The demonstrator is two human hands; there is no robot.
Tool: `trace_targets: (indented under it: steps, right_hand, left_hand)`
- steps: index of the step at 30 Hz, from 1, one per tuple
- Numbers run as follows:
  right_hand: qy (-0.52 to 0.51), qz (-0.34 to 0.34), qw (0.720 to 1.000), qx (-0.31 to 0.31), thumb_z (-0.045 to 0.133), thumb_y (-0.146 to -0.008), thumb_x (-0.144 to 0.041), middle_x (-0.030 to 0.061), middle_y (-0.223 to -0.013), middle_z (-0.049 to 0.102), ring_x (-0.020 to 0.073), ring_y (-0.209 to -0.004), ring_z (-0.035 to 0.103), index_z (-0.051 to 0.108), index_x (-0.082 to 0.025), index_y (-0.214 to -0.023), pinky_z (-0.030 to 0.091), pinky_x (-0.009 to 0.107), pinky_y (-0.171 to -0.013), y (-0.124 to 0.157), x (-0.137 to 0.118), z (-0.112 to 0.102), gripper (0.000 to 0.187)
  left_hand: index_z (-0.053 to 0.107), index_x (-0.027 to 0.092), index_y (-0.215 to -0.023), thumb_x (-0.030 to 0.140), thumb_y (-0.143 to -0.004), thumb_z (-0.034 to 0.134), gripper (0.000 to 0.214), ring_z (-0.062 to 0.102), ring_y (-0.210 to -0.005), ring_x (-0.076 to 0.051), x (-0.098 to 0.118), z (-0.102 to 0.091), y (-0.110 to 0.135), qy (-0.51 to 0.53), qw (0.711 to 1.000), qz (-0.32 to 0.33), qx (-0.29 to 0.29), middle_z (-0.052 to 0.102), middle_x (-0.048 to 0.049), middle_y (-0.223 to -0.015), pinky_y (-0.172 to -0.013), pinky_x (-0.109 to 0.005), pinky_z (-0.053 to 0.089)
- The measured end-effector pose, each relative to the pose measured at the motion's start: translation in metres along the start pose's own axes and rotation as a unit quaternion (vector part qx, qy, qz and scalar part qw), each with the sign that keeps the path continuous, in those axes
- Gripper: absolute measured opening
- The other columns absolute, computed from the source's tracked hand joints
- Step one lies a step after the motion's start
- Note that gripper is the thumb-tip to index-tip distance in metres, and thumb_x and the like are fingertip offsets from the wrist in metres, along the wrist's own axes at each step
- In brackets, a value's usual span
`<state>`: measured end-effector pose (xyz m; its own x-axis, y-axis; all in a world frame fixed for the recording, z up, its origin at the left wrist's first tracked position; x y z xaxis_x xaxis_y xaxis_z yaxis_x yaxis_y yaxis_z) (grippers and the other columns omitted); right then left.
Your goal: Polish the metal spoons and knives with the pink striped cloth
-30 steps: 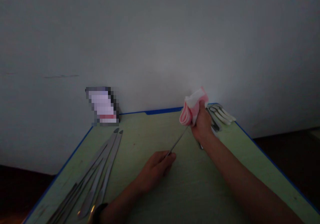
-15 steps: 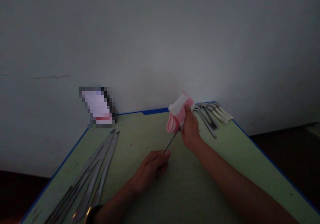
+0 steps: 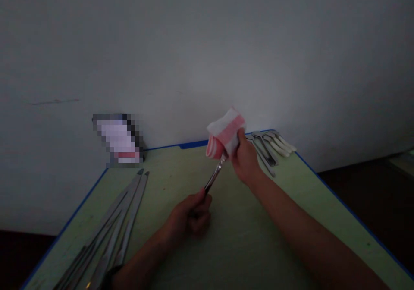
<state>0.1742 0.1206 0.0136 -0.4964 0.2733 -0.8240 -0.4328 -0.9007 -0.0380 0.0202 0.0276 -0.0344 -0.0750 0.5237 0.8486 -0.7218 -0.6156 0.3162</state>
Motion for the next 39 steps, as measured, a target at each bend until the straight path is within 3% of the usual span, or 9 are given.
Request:
trace_targets:
  steps: [4,10,14,19,23,27,30,35,39]
  right_hand:
    - [-0.058,0.023,0.998,-0.008,0.048,-0.076,-0.051,-0.0005,-0.071,0.061,0.0119,-0.066,0.055,0.058,-0.018,-0.076,0.04,0.024,-0.053,-0.008,-0.013,-0.003,0.034]
    - [-0.08,0.034,0.996,-0.013,0.052,-0.076,-0.04,-0.0019,-0.066,0.058,0.0107,-0.059,0.052,0.056,-0.018,-0.075,0.04,0.023,-0.052,-0.006,-0.012,-0.002,0.021]
    - [-0.103,0.086,0.989,-0.055,0.051,-0.078,-0.034,-0.0016,-0.069,0.059,0.0113,-0.065,0.054,0.056,-0.019,-0.073,0.042,0.024,-0.057,-0.004,-0.006,0.004,0.016]
    - [-0.106,0.176,0.977,-0.064,0.048,-0.081,-0.026,0.0009,-0.072,0.061,0.0116,-0.065,0.054,0.057,-0.017,-0.073,0.044,0.025,-0.06,-0.003,0.001,0.002,0.014]
    - [-0.108,0.169,0.975,-0.095,0.05,-0.076,-0.013,0.0014,-0.073,0.062,0.0113,-0.065,0.055,0.056,-0.016,-0.073,0.046,0.024,-0.06,-0.004,0.003,0.002,0.008]
    - [-0.11,0.179,0.976,-0.062,0.047,-0.071,-0.003,-0.0002,-0.068,0.062,0.0112,-0.063,0.057,0.055,-0.017,-0.069,0.048,0.024,-0.06,-0.005,0.008,-0.002,0.016]
    - [-0.148,0.184,0.971,-0.035,0.042,-0.074,-0.006,-0.0008,-0.063,0.061,0.0108,-0.061,0.057,0.054,-0.018,-0.064,0.049,0.023,-0.06,-0.003,0.003,-0.002,0.019]
    - [-0.208,0.162,0.96,-0.095,0.035,-0.082,-0.018,-0.0011,-0.062,0.061,0.0128,-0.07,0.06,0.054,-0.02,-0.064,0.05,0.027,-0.067,0.004,-0.014,0.013,0.026]
    - [-0.2,0.154,0.963,-0.092,0.043,-0.08,-0.016,-0.0031,-0.065,0.061,0.009,-0.063,0.057,0.055,-0.019,-0.069,0.049,0.021,-0.064,0.004,-0.008,0.015,0.017]
  left_hand:
    - [0.035,0.02,-0.057,0.058,-0.083,0.031,0.046,0.02,-0.03,-0.007,-0.003,0.012,0.002,0.071,0.995,-0.034,-0.053,0.022,0.0091,-0.036,-0.032,-0.018,0.026]
    - [0.051,0.018,-0.079,0.05,-0.089,0.03,0.039,0.011,-0.028,-0.006,0.001,0.003,-0.003,0.109,0.994,0.012,0.01,0.021,0.0121,-0.038,-0.027,-0.015,0.028]
    - [0.053,0.017,-0.073,0.044,-0.092,0.027,0.042,0.01,-0.028,-0.006,0.007,0.0,-0.003,0.135,0.99,0.044,0.008,0.019,0.0116,-0.035,-0.027,-0.015,0.03]
    - [0.053,0.016,-0.067,0.039,-0.093,0.026,0.044,0.009,-0.03,-0.006,0.014,-0.002,-0.002,0.156,0.984,0.084,0.033,0.015,0.011,-0.035,-0.029,-0.014,0.03]
    - [0.053,0.016,-0.065,0.037,-0.094,0.024,0.046,0.009,-0.03,-0.006,0.017,-0.003,-0.002,0.168,0.979,0.105,0.038,0.014,0.0107,-0.034,-0.029,-0.014,0.029]
    - [0.054,0.016,-0.066,0.039,-0.093,0.024,0.046,0.012,-0.028,-0.006,0.011,-0.002,-0.004,0.149,0.985,0.085,0.029,0.017,0.0107,-0.034,-0.028,-0.015,0.03]
    - [0.054,0.016,-0.066,0.04,-0.092,0.029,0.044,0.016,-0.028,-0.006,0.006,-0.002,-0.005,0.119,0.99,0.06,0.052,0.021,0.0105,-0.033,-0.027,-0.015,0.03]
    - [0.053,0.016,-0.065,0.042,-0.092,0.03,0.043,0.016,-0.027,-0.006,0.005,-0.002,-0.005,0.111,0.99,0.051,0.077,0.022,0.0107,-0.032,-0.026,-0.015,0.029]
    - [0.053,0.016,-0.064,0.041,-0.092,0.028,0.045,0.015,-0.026,-0.005,0.005,-0.002,-0.005,0.114,0.99,0.049,0.069,0.022,0.0107,-0.032,-0.026,-0.015,0.03]
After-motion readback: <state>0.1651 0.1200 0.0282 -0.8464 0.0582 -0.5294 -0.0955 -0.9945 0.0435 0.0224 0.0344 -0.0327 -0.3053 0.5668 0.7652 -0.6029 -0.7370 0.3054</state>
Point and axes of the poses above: each hand's wrist, its own y-axis away from the middle knuckle, its own z-axis out of the palm, x = y × z, the point moved 5 cm from there along -y, towards the middle knuckle
